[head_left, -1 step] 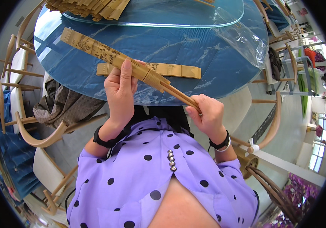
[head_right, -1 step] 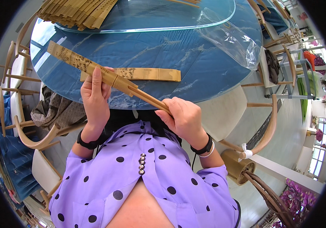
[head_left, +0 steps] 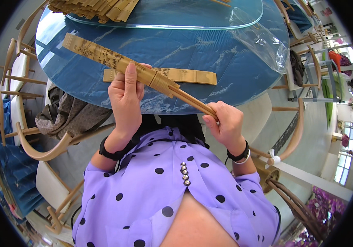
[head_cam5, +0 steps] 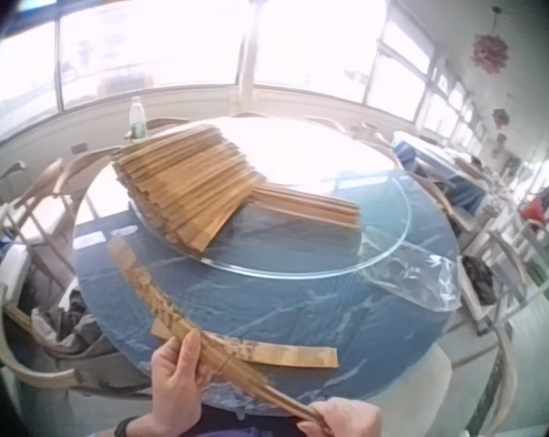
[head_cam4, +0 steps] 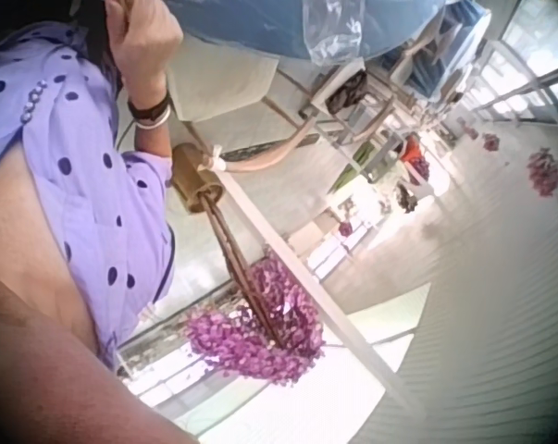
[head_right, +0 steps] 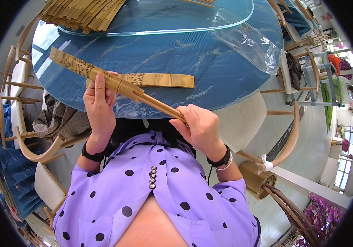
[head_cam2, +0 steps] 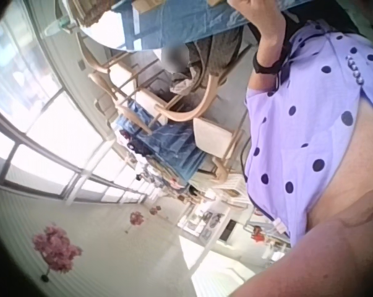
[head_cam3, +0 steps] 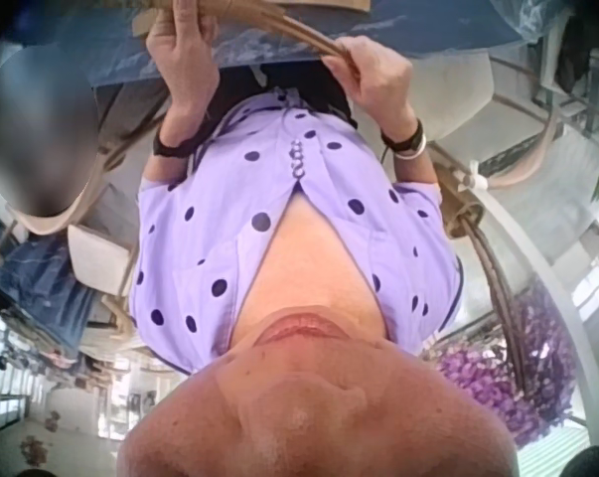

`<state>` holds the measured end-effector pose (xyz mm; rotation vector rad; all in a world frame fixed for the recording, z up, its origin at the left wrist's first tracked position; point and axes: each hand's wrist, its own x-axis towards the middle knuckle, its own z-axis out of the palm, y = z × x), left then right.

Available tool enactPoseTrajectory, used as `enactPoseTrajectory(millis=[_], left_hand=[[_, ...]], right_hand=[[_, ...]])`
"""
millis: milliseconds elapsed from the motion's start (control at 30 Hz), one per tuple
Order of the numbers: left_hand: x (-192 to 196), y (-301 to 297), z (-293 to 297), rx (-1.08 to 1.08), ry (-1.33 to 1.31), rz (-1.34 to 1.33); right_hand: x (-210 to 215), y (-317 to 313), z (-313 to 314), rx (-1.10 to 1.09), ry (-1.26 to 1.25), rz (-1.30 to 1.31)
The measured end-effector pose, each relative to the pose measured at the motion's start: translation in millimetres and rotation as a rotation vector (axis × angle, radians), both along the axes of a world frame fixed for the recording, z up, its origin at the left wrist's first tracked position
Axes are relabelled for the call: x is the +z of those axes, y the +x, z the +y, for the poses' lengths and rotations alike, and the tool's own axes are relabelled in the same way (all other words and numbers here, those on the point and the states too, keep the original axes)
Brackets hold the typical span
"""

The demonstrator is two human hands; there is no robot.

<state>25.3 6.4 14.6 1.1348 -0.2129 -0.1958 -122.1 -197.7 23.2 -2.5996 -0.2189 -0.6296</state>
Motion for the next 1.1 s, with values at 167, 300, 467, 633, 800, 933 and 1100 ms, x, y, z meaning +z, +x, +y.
enactPoseTrajectory(millis=[167, 300, 467, 633, 800, 933, 1100], left_hand=[[2.4, 4.4, -0.4, 0.054, 0.014, 0.028], [0.1, 2.4, -3.1, 0.069, -0.002, 0.018], [-0.9, -2.5, -4.0, 0.044, -0.011, -0.002], [-2.6, -5.1, -6.0, 0.045, -0.026, 0.019], [-3.6, -5.7, -7.3, 0.03, -0.048, 0.034], [-2.9, -7.6, -6.5, -0.011, -0.014, 0.035], [-1.2, -5.5, -7.3, -0.033, -0.053, 0.047]], right_hand=[[-4.8, -3.2, -5.7, 0.016, -0.077, -0.074], [-9.5, -4.4, -3.1, -0.014, -0.074, -0.087], [-10.2, -0.2, -1.0, -0.039, -0.066, -0.08], [-12.1, -0.4, -1.0, -0.034, -0.017, -0.036], [-11.5, -4.6, 3.0, -0.013, 0.176, 0.038], [-12.7, -6.1, 5.4, -0.005, 0.306, 0.074], [-13.8, -6.5, 7.6, 0.001, 0.341, 0.108]])
